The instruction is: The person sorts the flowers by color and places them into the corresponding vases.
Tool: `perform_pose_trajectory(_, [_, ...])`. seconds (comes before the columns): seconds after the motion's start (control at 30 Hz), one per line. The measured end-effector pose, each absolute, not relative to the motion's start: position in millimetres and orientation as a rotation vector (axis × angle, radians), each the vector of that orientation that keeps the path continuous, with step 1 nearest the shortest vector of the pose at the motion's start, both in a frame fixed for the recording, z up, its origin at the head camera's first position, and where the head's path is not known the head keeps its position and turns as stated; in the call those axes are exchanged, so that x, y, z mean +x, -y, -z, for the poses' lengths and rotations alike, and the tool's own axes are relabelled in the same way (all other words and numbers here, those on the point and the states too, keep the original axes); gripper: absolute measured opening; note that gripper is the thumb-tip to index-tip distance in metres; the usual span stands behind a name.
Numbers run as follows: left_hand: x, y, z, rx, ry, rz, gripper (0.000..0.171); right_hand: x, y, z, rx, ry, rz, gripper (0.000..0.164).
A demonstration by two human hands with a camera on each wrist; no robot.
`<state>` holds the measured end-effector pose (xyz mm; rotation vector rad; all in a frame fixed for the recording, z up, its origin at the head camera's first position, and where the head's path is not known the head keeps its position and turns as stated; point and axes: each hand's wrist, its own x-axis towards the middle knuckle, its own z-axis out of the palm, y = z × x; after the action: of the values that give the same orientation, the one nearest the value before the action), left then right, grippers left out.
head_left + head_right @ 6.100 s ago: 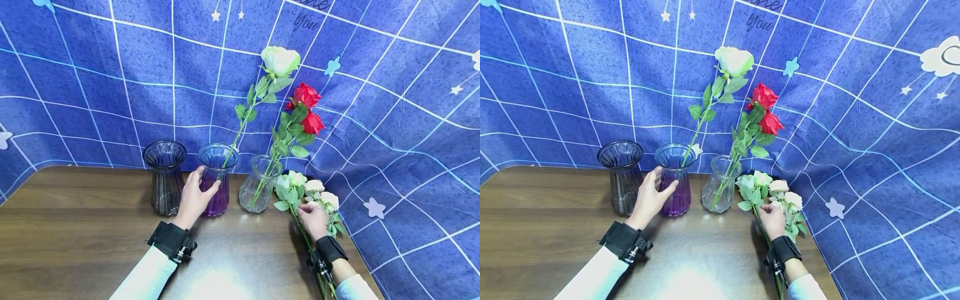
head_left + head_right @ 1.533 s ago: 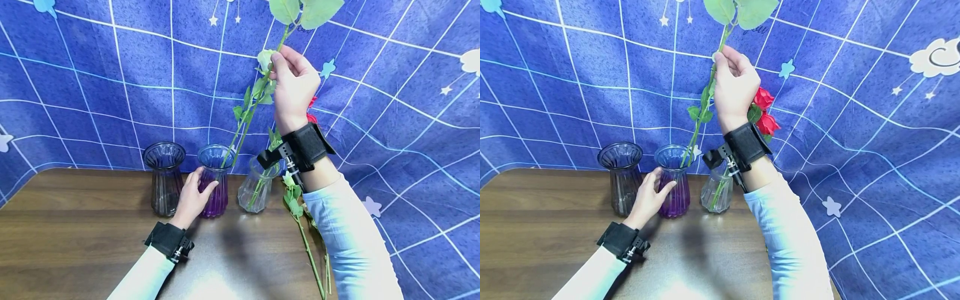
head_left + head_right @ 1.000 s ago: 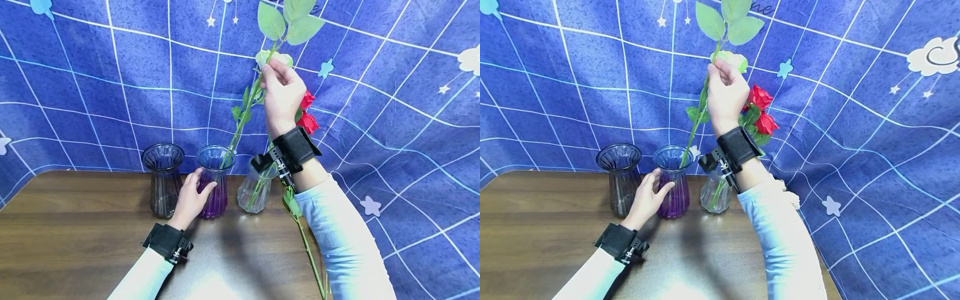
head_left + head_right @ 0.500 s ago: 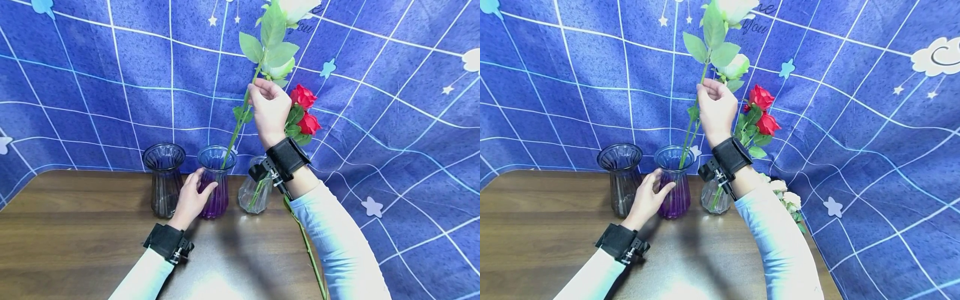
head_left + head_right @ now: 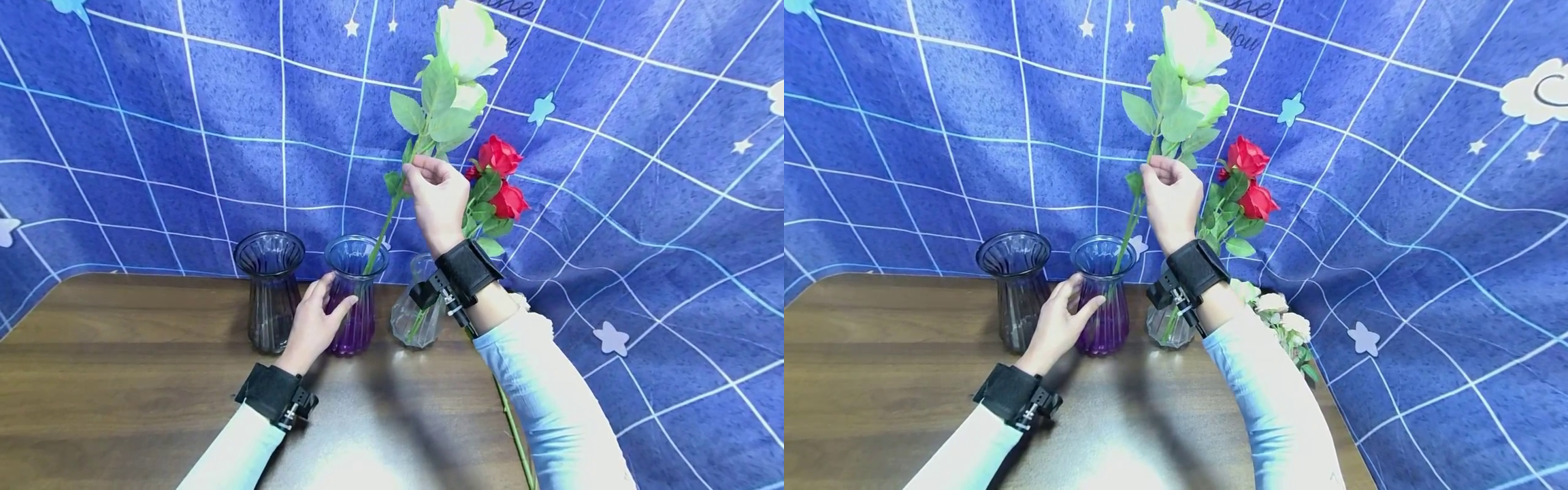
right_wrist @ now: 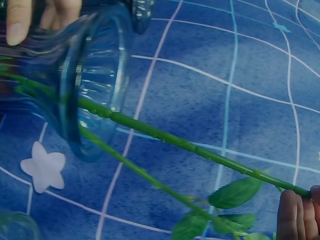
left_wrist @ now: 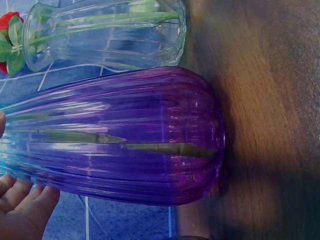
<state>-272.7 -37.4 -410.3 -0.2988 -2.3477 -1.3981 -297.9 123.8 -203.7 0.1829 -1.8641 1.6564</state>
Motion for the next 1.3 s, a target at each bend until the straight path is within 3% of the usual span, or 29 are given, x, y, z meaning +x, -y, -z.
perform_pose_trajectory(1.3, [-274,38,412,-0.331,2.326,1.37,0.063,-303,-112,287,0.055,2.12,-1.682,0.016])
